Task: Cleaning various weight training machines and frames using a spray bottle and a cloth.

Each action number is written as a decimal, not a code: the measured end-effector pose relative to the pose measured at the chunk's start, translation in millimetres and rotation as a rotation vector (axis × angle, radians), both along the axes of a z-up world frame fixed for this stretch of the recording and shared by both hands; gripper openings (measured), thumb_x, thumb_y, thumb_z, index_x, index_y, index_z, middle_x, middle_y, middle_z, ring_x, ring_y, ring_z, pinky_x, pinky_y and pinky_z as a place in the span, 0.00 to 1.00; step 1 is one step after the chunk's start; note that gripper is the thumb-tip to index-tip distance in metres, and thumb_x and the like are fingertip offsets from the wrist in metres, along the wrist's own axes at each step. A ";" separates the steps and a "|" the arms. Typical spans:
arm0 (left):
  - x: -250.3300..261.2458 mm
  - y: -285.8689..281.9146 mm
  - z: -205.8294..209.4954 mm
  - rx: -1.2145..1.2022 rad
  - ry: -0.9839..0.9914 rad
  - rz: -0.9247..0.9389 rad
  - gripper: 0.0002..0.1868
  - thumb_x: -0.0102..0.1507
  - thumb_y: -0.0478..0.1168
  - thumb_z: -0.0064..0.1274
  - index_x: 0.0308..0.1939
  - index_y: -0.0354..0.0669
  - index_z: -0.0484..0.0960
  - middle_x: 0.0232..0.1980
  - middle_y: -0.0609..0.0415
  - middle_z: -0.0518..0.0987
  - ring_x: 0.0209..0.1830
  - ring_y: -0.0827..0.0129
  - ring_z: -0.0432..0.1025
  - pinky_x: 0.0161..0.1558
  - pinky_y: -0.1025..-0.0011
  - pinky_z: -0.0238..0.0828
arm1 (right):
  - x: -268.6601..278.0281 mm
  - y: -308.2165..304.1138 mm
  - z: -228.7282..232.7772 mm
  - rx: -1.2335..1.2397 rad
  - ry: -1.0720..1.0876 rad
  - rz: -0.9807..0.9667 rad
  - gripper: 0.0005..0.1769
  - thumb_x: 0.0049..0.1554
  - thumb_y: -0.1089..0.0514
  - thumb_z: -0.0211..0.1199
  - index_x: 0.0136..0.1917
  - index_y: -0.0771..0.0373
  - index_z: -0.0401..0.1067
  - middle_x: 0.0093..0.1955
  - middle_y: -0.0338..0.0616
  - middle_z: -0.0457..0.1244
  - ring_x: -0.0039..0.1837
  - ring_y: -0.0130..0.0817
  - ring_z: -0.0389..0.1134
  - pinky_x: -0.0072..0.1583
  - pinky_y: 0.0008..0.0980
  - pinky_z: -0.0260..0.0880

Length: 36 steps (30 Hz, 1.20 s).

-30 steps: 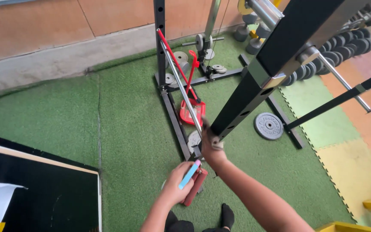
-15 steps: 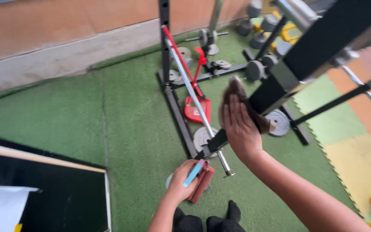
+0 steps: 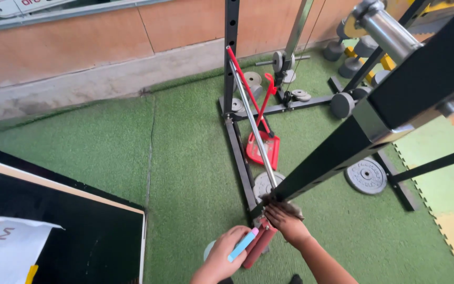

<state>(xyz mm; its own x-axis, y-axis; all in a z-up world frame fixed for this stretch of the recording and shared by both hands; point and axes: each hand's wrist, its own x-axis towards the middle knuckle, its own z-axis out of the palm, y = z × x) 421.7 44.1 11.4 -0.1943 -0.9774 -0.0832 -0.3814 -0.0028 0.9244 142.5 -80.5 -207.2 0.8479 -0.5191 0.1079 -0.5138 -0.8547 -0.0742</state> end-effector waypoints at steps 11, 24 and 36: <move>-82.1 -18.4 -0.2 -0.185 0.055 0.018 0.23 0.55 0.33 0.51 0.56 0.39 0.77 0.57 0.44 0.79 0.59 0.47 0.74 0.60 0.59 0.71 | -46.7 2.2 57.8 0.809 -0.221 -0.135 0.27 0.52 0.69 0.54 0.61 0.54 0.78 0.72 0.42 0.62 0.77 0.45 0.58 0.75 0.45 0.57; -158.9 10.1 9.7 -0.075 -0.030 0.166 0.22 0.55 0.31 0.52 0.55 0.41 0.77 0.55 0.47 0.79 0.57 0.50 0.76 0.56 0.62 0.73 | -120.7 21.4 21.0 1.057 -0.327 -0.206 0.25 0.55 0.68 0.55 0.63 0.51 0.76 0.80 0.45 0.54 0.64 0.41 0.72 0.62 0.38 0.73; -203.5 41.6 -18.4 -0.020 -0.001 0.347 0.24 0.57 0.31 0.51 0.58 0.39 0.75 0.57 0.45 0.78 0.56 0.52 0.76 0.56 0.63 0.72 | -69.5 -5.8 62.7 0.638 -0.242 0.042 0.39 0.43 0.73 0.58 0.68 0.54 0.74 0.78 0.54 0.54 0.79 0.60 0.45 0.74 0.50 0.50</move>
<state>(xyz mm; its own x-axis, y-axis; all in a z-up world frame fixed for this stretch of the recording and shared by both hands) 218.2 85.7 -7.0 0.1499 -0.9867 -0.0634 -0.3621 -0.1145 0.9251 72.9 -86.4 -144.4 0.8591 -0.5115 -0.0189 -0.3868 -0.6245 -0.6785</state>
